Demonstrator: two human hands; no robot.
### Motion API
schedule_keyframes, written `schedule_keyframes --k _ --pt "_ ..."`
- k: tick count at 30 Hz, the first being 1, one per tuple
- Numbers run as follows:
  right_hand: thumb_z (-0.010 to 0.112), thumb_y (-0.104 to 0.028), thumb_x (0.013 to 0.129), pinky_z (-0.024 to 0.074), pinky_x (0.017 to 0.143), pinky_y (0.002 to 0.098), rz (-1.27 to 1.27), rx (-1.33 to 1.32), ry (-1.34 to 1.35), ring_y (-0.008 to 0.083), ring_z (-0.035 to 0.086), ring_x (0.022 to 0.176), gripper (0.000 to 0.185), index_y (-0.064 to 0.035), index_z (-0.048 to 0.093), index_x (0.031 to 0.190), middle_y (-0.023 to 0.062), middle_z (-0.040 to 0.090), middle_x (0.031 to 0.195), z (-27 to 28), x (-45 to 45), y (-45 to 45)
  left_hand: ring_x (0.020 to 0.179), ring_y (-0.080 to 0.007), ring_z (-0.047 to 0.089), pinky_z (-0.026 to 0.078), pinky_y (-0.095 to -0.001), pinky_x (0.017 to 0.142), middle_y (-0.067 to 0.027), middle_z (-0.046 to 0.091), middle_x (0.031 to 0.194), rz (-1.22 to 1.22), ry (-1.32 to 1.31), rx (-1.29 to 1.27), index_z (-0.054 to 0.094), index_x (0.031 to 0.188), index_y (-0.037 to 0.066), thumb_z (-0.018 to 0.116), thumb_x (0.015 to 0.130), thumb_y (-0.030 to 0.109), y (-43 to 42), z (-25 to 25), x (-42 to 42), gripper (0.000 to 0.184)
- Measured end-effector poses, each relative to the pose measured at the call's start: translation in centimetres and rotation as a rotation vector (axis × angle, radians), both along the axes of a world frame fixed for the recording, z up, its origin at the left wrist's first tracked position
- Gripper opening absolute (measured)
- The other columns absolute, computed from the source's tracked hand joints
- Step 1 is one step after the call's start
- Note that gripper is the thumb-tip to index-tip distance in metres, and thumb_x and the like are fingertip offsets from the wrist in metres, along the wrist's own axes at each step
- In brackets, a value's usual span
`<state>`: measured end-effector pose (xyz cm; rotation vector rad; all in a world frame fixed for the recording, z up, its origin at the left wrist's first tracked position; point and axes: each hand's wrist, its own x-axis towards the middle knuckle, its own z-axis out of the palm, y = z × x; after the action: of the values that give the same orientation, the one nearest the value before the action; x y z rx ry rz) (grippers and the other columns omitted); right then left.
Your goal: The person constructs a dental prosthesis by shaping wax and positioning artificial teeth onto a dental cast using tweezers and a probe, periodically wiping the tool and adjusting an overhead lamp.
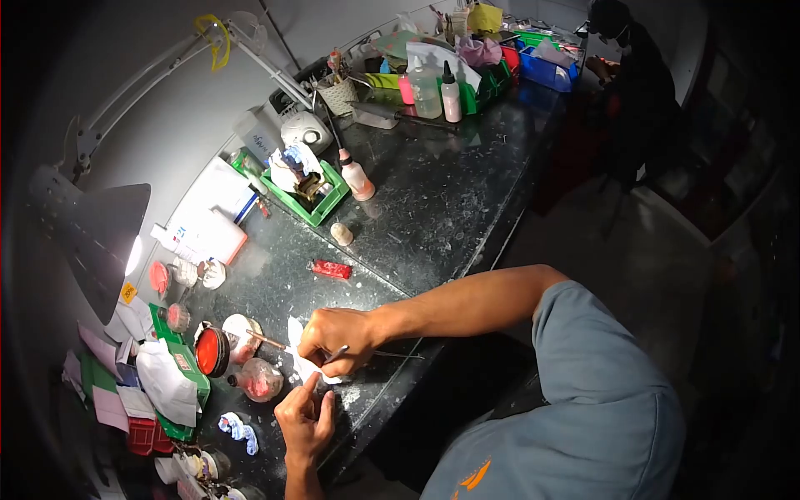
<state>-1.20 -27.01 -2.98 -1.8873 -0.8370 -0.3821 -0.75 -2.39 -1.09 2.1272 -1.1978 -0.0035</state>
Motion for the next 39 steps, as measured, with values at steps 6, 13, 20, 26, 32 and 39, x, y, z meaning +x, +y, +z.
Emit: schedule_keyframes --k 6,13,20,26,32,39 --pt "0.076 -0.019 0.065 0.0511 0.055 0.0345 0.01 0.168 0.224 0.0205 0.07 0.061 0.023 0.001 0.069 0.073 0.014 0.072 0.07 0.3 0.6 -0.6 0.049 -0.017 0.042 0.035 -0.0338 0.049 -0.0065 0.047 0.061 0.0 -0.089 0.037 0.073 0.125 0.002 0.084 0.082 0.006 -0.4 0.5 -0.2 0.044" --pt "0.077 -0.016 0.072 0.0527 0.059 0.0336 -0.025 0.26 0.341 0.0168 0.07 0.065 0.017 -0.0003 0.069 0.072 0.0104 0.072 0.069 0.3 1.5 -1.3 0.05 -0.0134 0.042 0.036 -0.0305 0.05 -0.0036 0.049 0.062 0.022 0.059 0.023 0.074 0.125 0.003 0.086 0.081 0.01 0.5 1.1 -0.1 0.045" --pt "0.074 -0.027 0.092 0.0521 0.062 0.0384 -0.393 0.075 0.185 0.0227 0.07 0.066 0.028 -0.0025 0.069 0.081 0.0143 0.071 0.071 3.7 1.1 -4.0 0.051 -0.0153 0.047 0.039 -0.0314 0.051 -0.005 0.053 0.064 -0.03 -0.016 0.026 0.076 0.113 0.003 0.086 0.081 0.01 0.7 1.3 -0.1 0.034" --pt "0.04 -0.041 0.112 0.05 0.072 0.0498 -0.639 -0.003 0.205 0.0394 0.066 0.078 0.05 -0.0039 0.062 0.085 0.0206 0.066 0.078 4.6 0.9 -5.4 0.051 -0.0123 0.042 0.033 -0.0284 0.049 -0.0014 0.049 0.062 -0.066 -0.09 -0.025 0.078 0.106 0.006 0.086 0.078 0.009 1.1 1.2 -0.2 0.029" --pt "0.049 -0.02 0.097 0.0522 0.073 0.0458 -0.671 0.102 0.05 0.0347 0.066 0.076 0.026 0.0004 0.063 0.087 0.0182 0.066 0.08 3.9 1.5 -6.1 0.05 -0.0095 0.044 0.033 -0.0263 0.048 -0.0016 0.054 0.062 -0.019 0.01 -0.248 0.077 0.092 0.002 0.08 0.084 0.003 1.4 2.6 -1.4 0.009" --pt "0.049 -0.012 0.094 0.0502 0.065 0.0391 -0.546 0.072 0.236 0.0244 0.065 0.065 0.02 0.0006 0.065 0.09 0.0137 0.065 0.071 4.7 1.1 -6.4 0.053 -0.0132 0.054 0.039 -0.0271 0.051 -0.0071 0.063 0.067 -0.294 0.508 -0.444 0.079 0.095 -0.001 0.075 0.088 0.006 0.5 6.8 -8.6 0.01"
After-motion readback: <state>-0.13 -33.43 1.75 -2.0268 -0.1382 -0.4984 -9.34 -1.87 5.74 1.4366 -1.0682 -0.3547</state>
